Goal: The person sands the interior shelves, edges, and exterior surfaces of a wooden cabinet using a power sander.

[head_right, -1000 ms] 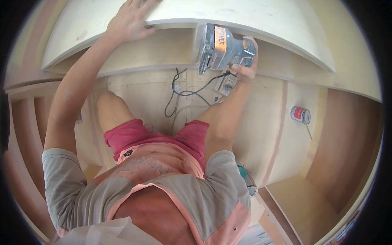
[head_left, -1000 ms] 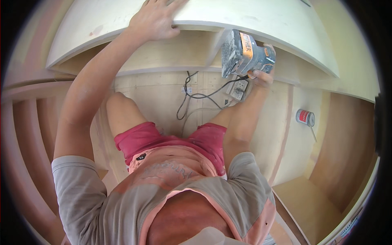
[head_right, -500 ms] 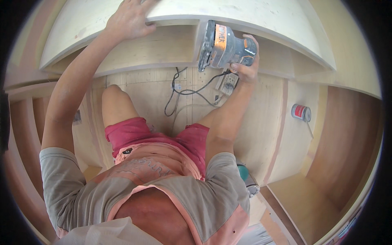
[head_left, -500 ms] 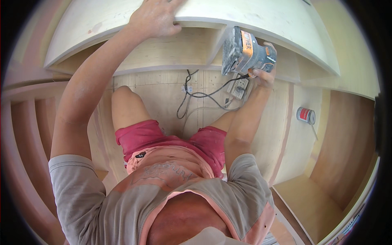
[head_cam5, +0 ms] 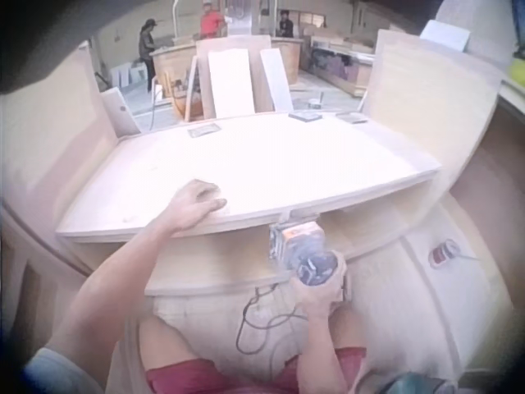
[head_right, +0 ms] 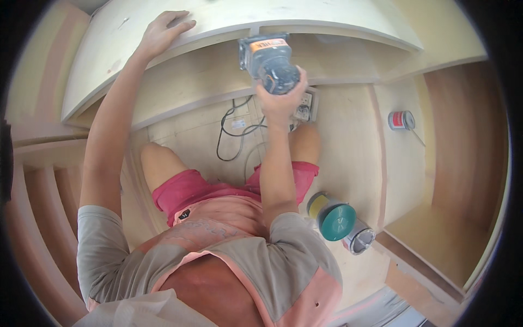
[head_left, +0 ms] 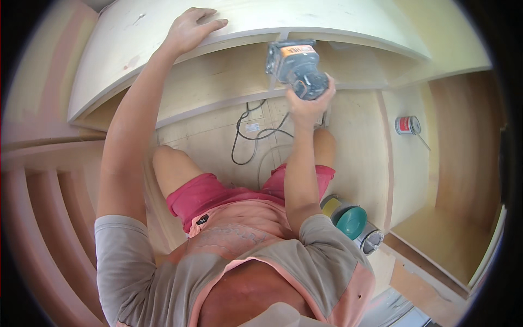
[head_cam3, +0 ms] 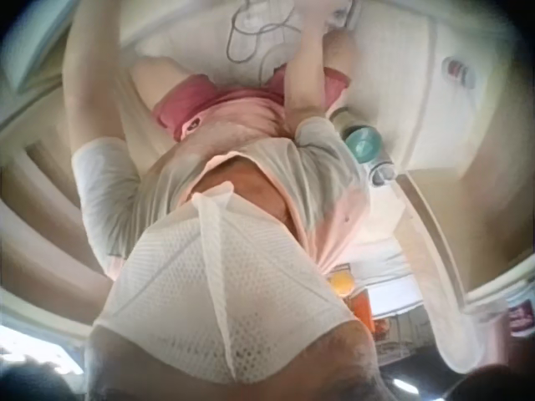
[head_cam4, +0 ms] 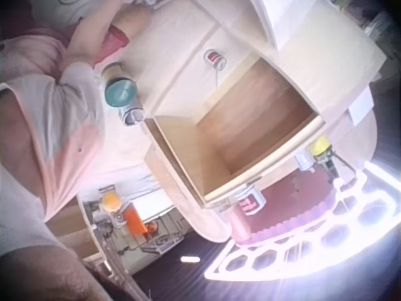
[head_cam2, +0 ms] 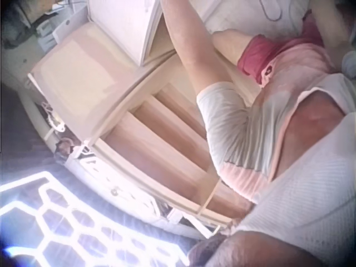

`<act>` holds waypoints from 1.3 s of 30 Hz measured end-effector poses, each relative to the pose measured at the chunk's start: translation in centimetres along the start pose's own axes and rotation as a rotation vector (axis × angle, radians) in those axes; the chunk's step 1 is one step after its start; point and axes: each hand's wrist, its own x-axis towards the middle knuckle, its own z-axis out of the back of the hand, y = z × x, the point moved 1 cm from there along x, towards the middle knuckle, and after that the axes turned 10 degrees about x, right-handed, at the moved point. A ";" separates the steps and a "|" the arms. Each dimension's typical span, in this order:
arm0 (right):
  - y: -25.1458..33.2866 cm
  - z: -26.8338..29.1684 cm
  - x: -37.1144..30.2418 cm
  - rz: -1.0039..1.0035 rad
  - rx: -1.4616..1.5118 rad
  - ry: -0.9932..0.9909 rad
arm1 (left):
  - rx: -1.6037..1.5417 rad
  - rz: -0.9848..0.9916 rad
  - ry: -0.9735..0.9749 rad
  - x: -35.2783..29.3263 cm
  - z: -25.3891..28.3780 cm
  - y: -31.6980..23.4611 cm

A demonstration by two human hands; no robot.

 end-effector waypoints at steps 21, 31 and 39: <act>3.8 -2.6 2.4 0.132 -0.061 -0.140 | -0.041 0.089 -0.208 -3.6 0.0 1.7; 4.0 -1.1 4.1 0.419 -0.253 -0.098 | 0.027 0.060 -0.212 -4.1 -0.5 1.8; 1.3 8.0 15.2 -0.044 -0.128 -0.460 | 0.058 0.031 -0.251 -3.5 -0.7 1.7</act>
